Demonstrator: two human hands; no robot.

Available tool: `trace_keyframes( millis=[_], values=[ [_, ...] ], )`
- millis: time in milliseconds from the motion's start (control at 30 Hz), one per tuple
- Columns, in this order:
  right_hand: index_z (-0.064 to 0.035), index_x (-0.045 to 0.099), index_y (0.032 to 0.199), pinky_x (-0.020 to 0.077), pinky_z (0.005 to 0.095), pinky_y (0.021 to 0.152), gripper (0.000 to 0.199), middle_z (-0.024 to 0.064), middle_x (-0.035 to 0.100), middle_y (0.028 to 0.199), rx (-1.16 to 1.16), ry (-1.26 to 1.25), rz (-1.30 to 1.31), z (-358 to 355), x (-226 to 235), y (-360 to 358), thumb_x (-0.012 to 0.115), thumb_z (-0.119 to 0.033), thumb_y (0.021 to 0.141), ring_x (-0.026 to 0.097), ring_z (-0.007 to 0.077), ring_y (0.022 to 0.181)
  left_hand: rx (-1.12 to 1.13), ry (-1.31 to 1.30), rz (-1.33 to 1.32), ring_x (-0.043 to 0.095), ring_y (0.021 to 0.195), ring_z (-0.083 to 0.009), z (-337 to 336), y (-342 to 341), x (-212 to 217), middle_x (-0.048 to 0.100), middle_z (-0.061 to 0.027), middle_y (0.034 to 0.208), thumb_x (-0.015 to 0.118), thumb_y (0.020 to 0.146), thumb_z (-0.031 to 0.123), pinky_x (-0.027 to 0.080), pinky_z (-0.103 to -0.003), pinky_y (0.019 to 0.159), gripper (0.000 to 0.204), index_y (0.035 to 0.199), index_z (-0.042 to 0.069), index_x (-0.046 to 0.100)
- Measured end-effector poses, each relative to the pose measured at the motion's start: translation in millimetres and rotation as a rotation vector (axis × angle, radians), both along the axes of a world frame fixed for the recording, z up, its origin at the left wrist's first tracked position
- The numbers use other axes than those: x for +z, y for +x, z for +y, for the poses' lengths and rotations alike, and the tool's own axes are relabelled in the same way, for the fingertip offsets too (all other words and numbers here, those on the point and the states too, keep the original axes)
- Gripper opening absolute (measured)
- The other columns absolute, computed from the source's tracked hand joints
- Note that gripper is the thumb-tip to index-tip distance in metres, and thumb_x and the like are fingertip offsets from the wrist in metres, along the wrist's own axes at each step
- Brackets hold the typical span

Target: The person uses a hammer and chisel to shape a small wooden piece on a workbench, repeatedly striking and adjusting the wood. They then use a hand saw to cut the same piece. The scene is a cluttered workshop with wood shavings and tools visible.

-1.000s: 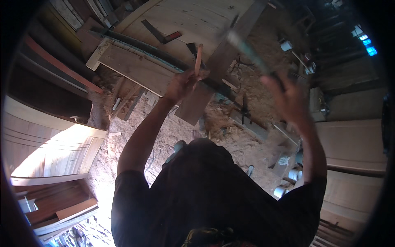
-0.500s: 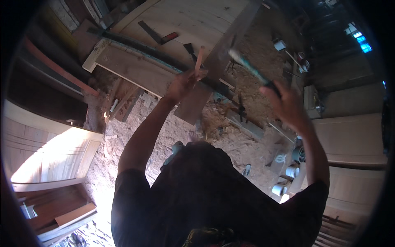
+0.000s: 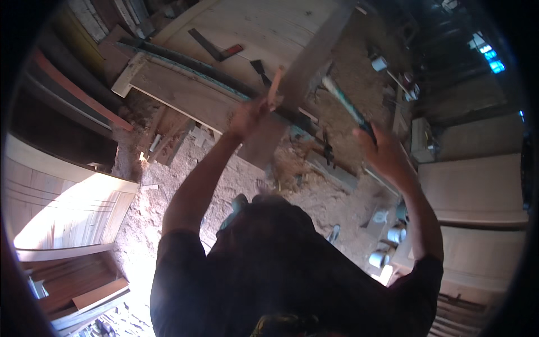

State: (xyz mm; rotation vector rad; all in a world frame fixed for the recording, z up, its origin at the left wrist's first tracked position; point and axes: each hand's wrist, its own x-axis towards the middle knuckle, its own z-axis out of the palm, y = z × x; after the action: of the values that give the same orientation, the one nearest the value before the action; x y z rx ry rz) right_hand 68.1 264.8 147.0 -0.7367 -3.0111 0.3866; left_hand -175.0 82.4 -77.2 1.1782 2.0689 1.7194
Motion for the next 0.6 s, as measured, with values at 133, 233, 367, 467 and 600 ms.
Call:
trace_keyframes(
  millis=[133,233,367,467,600],
  values=[
    [-0.0029,0.070,0.119,0.0449,0.0342,0.059,0.048,0.0046,0.067,0.083,-0.037,-0.072,0.207,-1,55,16,0.059,-0.047,0.105,0.056,0.0162,0.062,-0.036,0.014,0.037,0.076,0.089,-0.0275,5,-11,-5,0.074,-0.0193,0.099,0.062,0.101,0.013,0.056,-0.037,0.076,0.024,0.122,0.004,0.067],
    [-0.0019,0.067,0.118,0.0463,0.0356,0.062,0.047,0.0080,0.066,0.083,-0.043,0.160,0.567,-23,109,11,0.059,-0.046,0.105,0.058,0.0185,0.065,-0.036,0.008,0.052,0.076,0.091,-0.0271,8,-16,-8,0.074,-0.0196,0.100,0.062,0.101,0.012,0.057,-0.036,0.077,0.025,0.124,0.004,0.067],
    [-0.0006,0.065,0.118,0.0482,0.0376,0.066,0.045,0.0126,0.065,0.083,0.292,0.544,0.781,-35,84,-5,0.058,-0.044,0.105,0.061,0.0215,0.070,-0.036,0.057,0.037,0.075,0.095,-0.0196,6,-9,-9,0.077,-0.0147,0.104,0.065,0.101,0.012,0.058,-0.034,0.081,0.018,0.116,0.001,0.067],
    [0.0004,0.062,0.118,0.0497,0.0390,0.070,0.045,0.0161,0.064,0.083,0.274,0.339,0.160,-25,-4,-15,0.058,-0.042,0.105,0.063,0.0238,0.074,-0.013,0.048,0.001,0.074,0.095,-0.0195,3,-4,-5,0.076,-0.0151,0.103,0.063,0.102,0.012,0.057,-0.033,0.079,0.018,0.117,0.002,0.066],
    [0.0018,0.059,0.117,0.0516,0.0409,0.074,0.043,0.0207,0.063,0.083,0.263,0.103,-0.357,0,-61,20,0.057,-0.040,0.105,0.066,0.0269,0.079,-0.258,0.435,-0.626,0.074,0.092,-0.0171,4,-9,-7,0.074,-0.0134,0.099,0.059,0.103,0.011,0.057,-0.033,0.075,0.017,0.116,0.002,0.066]
  ],
)
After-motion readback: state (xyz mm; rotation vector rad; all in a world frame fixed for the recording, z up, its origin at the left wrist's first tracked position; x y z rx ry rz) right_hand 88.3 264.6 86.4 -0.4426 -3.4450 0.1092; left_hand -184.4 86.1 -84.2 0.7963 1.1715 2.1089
